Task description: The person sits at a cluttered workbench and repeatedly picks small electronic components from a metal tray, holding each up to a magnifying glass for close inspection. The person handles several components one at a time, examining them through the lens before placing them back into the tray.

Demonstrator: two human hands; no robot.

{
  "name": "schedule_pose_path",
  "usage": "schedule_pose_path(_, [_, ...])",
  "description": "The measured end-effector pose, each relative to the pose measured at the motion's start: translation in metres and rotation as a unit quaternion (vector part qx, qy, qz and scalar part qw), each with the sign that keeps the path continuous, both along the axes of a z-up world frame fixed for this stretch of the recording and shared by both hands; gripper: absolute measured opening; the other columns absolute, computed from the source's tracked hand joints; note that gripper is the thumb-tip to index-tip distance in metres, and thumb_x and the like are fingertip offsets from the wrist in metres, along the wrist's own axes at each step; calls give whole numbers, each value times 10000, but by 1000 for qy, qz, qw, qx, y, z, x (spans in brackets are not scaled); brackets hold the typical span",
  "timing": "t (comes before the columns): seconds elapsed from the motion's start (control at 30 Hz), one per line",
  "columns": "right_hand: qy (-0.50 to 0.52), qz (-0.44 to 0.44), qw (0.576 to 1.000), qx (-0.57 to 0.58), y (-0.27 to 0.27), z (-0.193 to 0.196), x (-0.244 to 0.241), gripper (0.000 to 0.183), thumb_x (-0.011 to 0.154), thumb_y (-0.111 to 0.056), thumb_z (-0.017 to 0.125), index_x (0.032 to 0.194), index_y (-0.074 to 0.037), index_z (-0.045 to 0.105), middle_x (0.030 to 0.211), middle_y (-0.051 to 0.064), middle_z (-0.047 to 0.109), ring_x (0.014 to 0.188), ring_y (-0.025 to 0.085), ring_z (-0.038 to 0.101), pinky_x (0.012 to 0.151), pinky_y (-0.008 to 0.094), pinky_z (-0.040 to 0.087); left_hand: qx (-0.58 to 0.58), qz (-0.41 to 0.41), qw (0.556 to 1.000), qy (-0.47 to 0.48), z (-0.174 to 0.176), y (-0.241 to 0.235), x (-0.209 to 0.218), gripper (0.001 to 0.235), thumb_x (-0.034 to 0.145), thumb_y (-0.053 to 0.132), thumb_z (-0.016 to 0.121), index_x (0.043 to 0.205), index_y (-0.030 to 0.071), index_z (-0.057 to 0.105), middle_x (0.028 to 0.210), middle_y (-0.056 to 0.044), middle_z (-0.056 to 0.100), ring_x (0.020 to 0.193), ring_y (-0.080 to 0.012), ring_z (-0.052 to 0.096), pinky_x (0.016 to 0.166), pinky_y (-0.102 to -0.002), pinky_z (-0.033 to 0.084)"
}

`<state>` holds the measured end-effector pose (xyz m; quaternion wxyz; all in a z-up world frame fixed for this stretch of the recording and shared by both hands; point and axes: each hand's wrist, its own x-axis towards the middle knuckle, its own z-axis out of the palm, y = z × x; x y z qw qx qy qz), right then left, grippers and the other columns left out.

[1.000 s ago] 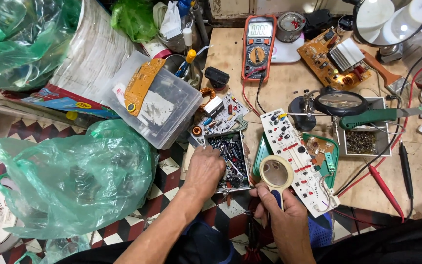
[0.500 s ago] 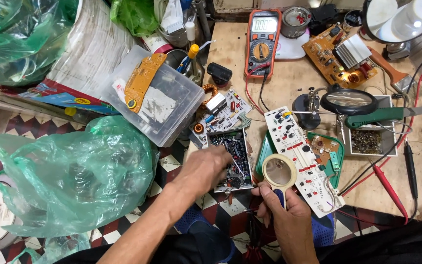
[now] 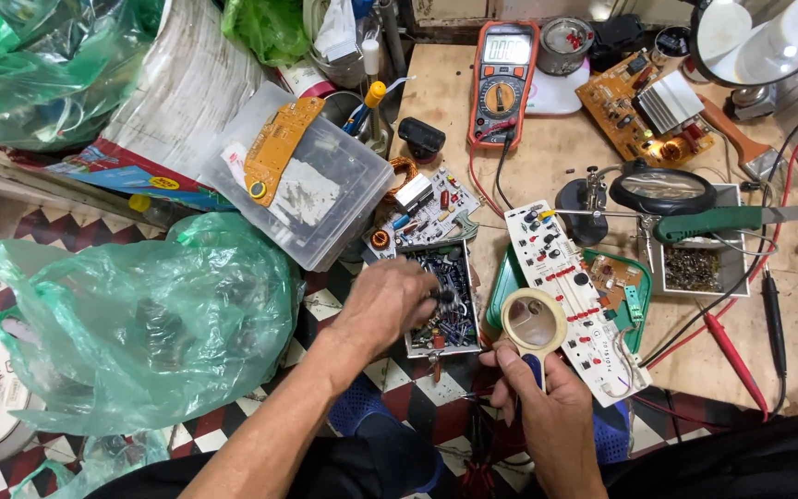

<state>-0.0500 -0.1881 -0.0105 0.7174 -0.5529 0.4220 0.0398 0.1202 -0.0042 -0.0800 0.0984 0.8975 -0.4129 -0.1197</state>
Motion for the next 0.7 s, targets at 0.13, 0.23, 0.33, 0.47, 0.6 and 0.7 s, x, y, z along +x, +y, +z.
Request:
schedule_pose_path(0.13, [-24, 9, 1000, -17, 1, -5, -3, 265, 1087, -130, 705, 1083, 99, 838, 706, 212, 743, 551, 234, 529, 557, 344, 435, -5, 43, 995, -85, 6, -8, 14, 165, 1024, 117, 840, 927, 62, 718, 887, -73, 663, 765, -263, 707, 762, -430, 735])
schedule_pose_path(0.23, [3, -4, 1000, -12, 1, 5, 1, 264, 1091, -138, 710, 1103, 98, 827, 751, 219, 757, 574, 238, 517, 558, 357, 414, 14, 42, 988, -149, -14, -11, 21, 200, 1041, 204, 823, 1024, 49, 697, 923, -97, 667, 858, -303, 696, 746, -465, 638])
schedule_pose_path(0.33, [-14, -16, 1000, -14, 1, 2, 0, 259, 1093, -111, 714, 1020, 110, 827, 749, 227, 768, 560, 232, 510, 540, 348, 409, -37, 70, 986, -145, -4, -11, 9, 203, 1028, 133, 812, 1159, 30, 697, 1022, -166, 714, 929, -362, 743, 813, -484, 671])
schedule_pose_path(0.47, [-18, -4, 1000, -23, 1, 3, -1, 265, 1098, -127, 708, 1036, 96, 838, 693, 193, 723, 554, 228, 503, 557, 342, 411, -91, 69, 981, -156, -3, 0, -14, 145, 1042, 49, 774, 1158, 20, 692, 953, -127, 686, 813, -269, 690, 713, -392, 644])
schedule_pose_path(0.6, [-9, 3, 1000, -16, 3, 3, -1, 258, 1098, -138, 707, 1092, 82, 843, 709, 195, 723, 559, 230, 498, 549, 340, 396, 24, 7, 993, -116, -10, -1, -30, 215, 985, 271, 876, 1019, 118, 729, 949, -68, 658, 919, -253, 622, 843, -438, 568])
schedule_pose_path(0.7, [-23, 4, 999, -23, 1, 2, -2, 264, 1094, -143, 708, 1076, 81, 848, 672, 184, 695, 546, 228, 491, 550, 338, 394, 102, -18, 987, -121, -32, -7, -28, 346, 958, 445, 880, 1054, 129, 776, 984, -69, 712, 1020, -267, 633, 960, -479, 501])
